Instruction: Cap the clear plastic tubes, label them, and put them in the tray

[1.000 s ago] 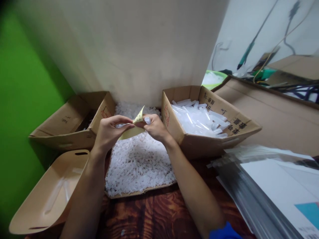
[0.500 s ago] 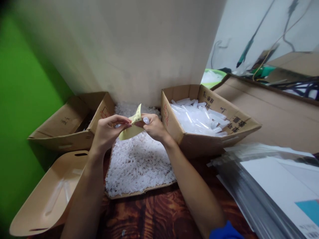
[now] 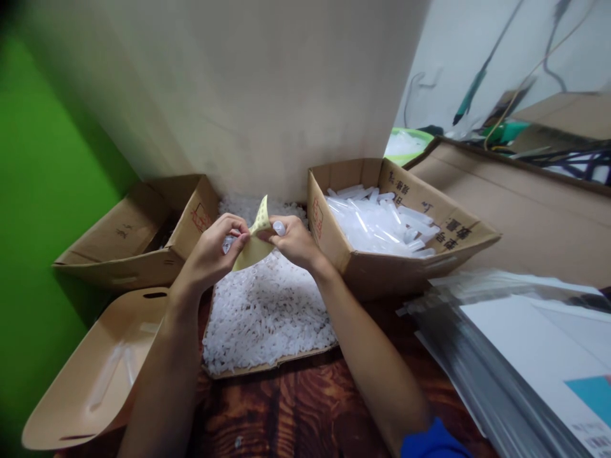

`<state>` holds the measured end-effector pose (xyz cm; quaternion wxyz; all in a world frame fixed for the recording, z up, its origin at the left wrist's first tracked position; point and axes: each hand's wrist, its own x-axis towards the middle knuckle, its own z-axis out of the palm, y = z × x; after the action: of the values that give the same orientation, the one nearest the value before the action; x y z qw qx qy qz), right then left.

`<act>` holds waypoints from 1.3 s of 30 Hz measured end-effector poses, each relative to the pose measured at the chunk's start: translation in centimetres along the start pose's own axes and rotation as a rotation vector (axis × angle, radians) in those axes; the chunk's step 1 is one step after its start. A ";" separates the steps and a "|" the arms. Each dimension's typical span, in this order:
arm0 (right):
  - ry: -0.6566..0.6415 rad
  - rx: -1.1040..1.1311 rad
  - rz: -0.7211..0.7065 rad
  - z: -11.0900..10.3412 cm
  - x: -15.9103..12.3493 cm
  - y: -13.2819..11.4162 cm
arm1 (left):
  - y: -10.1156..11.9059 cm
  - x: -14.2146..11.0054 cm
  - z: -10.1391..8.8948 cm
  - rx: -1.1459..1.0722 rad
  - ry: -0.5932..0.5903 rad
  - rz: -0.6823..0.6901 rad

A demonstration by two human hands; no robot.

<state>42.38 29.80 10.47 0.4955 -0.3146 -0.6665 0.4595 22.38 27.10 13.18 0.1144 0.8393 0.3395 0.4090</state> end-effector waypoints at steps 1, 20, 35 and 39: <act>0.000 -0.011 0.000 -0.1 0.0 0.0 | 0.0 0.0 0.0 -0.013 -0.002 -0.009; 0.006 -0.581 -0.235 0.0 -0.2 0.7 | 2.2 0.9 2.3 -0.070 0.053 -0.014; -0.007 -0.648 -0.230 0.1 -0.3 0.7 | 2.0 0.9 2.8 0.000 0.090 0.022; -0.005 -0.650 -0.226 0.1 -0.2 0.7 | 2.0 0.9 2.8 0.000 0.093 0.011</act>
<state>42.31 29.84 9.73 0.4153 -0.3792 -0.8100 0.1662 25.84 26.48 12.88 0.0963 0.8210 0.3399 0.4484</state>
